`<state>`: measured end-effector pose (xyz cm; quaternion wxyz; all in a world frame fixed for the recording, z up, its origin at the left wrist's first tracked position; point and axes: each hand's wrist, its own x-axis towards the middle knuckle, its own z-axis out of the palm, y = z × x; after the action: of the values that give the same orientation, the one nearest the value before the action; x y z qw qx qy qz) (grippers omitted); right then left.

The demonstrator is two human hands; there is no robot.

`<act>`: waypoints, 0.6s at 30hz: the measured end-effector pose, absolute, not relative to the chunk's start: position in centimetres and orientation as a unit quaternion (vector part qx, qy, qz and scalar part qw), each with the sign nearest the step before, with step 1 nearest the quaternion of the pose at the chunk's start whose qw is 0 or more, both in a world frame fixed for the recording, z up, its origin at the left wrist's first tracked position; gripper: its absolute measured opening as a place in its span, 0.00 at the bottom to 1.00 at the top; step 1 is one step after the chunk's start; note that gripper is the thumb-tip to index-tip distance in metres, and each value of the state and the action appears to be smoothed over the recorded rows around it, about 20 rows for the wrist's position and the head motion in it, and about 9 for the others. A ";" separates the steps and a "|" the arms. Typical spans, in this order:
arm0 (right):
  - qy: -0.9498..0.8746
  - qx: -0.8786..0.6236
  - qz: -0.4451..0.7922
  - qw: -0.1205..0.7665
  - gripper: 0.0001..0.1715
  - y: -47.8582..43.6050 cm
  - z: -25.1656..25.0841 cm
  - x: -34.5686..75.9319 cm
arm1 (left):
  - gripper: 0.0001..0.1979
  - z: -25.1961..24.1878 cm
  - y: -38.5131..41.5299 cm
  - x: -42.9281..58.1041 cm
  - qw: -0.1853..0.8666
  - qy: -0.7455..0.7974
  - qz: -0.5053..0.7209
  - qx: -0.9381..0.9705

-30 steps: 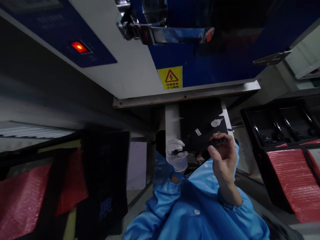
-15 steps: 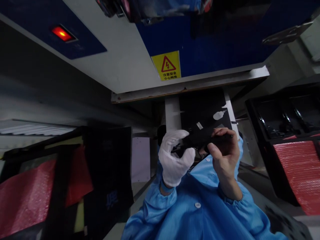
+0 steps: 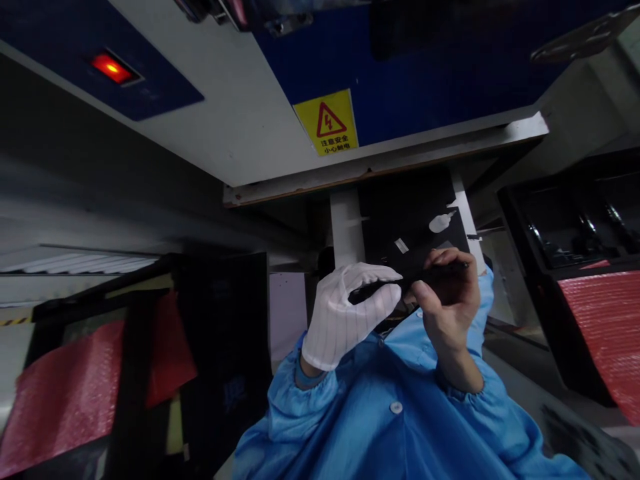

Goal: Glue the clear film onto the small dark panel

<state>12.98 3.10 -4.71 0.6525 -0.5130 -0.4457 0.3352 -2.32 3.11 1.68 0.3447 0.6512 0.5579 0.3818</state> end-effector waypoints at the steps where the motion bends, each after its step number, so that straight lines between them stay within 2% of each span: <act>1: -0.446 -0.507 0.334 0.657 0.21 3.1 -4.8 12.9 | 0.09 1.8 3.1 -2.3 0.341 0.557 0.380 0.655; 7: -0.447 -0.468 0.339 0.682 0.22 3.5 -5.4 12.9 | 0.10 3.3 4.6 -3.1 0.342 0.563 0.277 0.699; 11: -0.463 -0.454 0.360 0.670 0.23 3.3 -4.9 13.2 | 0.12 5.7 6.2 -3.8 0.369 0.510 0.213 0.747; 13: -0.477 -0.447 0.396 0.645 0.25 2.8 -4.1 13.7 | 0.14 6.6 6.7 -4.2 0.358 0.482 0.188 0.778; 18: -0.492 -0.489 0.509 0.509 0.23 0.8 -2.2 15.5 | 0.16 6.9 6.8 -4.3 0.346 0.411 0.131 0.833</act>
<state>15.53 0.82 -2.24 0.5092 -0.4890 -0.4922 0.5092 -4.30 6.80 6.89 0.3463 0.8332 0.4107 0.1311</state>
